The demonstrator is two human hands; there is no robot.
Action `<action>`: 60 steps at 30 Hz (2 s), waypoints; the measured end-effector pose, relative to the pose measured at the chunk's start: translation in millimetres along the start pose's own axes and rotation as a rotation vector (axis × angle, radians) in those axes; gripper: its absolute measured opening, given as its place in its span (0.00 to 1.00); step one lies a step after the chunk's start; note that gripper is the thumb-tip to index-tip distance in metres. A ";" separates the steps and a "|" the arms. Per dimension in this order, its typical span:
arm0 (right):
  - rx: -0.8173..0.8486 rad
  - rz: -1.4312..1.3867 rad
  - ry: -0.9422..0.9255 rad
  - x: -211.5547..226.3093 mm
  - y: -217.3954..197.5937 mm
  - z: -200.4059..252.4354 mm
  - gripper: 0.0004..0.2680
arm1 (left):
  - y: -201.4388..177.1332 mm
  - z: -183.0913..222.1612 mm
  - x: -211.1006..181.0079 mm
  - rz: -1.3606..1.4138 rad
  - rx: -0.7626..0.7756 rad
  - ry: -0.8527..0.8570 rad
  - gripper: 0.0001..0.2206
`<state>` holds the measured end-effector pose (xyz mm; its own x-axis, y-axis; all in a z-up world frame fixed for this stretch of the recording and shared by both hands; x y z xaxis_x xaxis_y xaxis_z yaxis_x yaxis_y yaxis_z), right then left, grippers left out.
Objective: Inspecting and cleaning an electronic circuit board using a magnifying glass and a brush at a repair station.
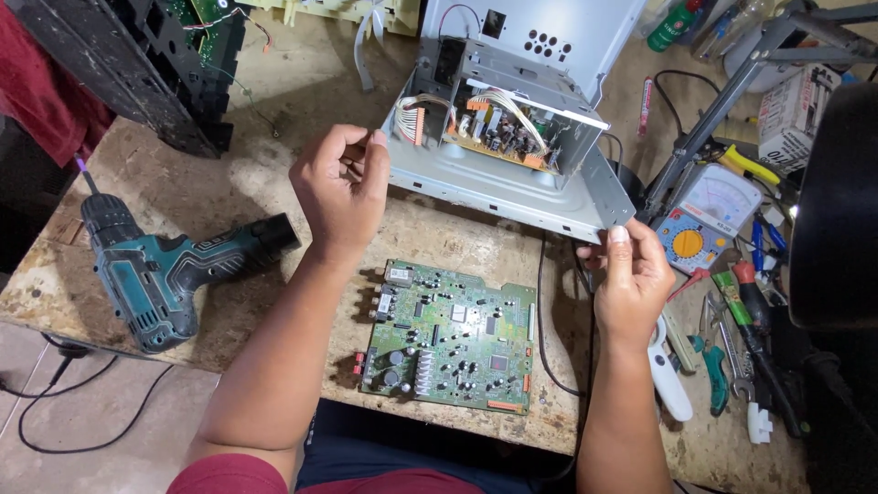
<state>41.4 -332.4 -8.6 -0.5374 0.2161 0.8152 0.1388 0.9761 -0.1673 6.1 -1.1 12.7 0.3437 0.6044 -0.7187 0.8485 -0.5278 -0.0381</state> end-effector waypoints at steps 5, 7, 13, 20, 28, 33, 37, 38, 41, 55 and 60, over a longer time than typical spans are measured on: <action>-0.004 0.016 -0.001 0.4 0.7 -0.1 0.08 | -0.5 -0.7 1.0 -0.008 0.003 0.007 0.05; -0.004 0.020 -0.001 1.4 1.2 -0.4 0.08 | -0.8 -0.6 0.8 -0.011 0.008 0.004 0.05; -0.003 0.019 -0.004 2.3 1.7 -0.4 0.08 | -0.3 0.9 1.2 -0.019 0.004 0.007 0.06; -0.005 0.019 -0.012 2.2 1.3 -0.9 0.08 | -1.1 0.5 4.5 -0.018 -0.002 0.015 0.05; -0.021 0.028 -0.012 -1.0 1.6 1.1 0.08 | -4.6 0.6 4.0 -0.017 0.037 -0.015 0.05; -0.025 0.006 0.001 -3.6 1.8 1.8 0.08 | -5.6 1.4 7.1 -0.032 0.041 -0.009 0.03; -0.042 -0.006 0.013 3.4 4.7 1.1 0.08 | -6.4 0.5 3.0 -0.030 0.048 -0.004 0.03; -0.038 -0.001 0.009 4.6 5.0 0.9 0.08 | -6.8 0.4 3.2 -0.034 0.046 -0.013 0.03; -0.038 0.000 0.009 12.4 7.0 -0.2 0.08 | -6.0 1.6 7.0 -0.036 0.047 -0.028 0.03; -0.014 0.001 -0.003 15.5 7.5 -1.3 0.08 | -5.5 1.2 8.2 -0.071 0.024 -0.051 0.04; -0.023 0.004 0.012 6.4 4.5 1.0 0.08 | -5.3 2.1 6.1 -0.056 0.010 -0.038 0.03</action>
<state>37.8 -326.6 -4.7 -0.5268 0.2200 0.8210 0.1600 0.9743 -0.1585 2.8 4.2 7.0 0.2800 0.6103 -0.7411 0.8618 -0.4998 -0.0860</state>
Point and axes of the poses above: each hand's wrist, its own z-axis away from the middle knuckle, its own y-axis out of the palm, x = y × z, the point moved 1 cm from there along -z, towards the middle knuckle, and after that the axes turned 5 degrees about -y, right-handed, at the moved point
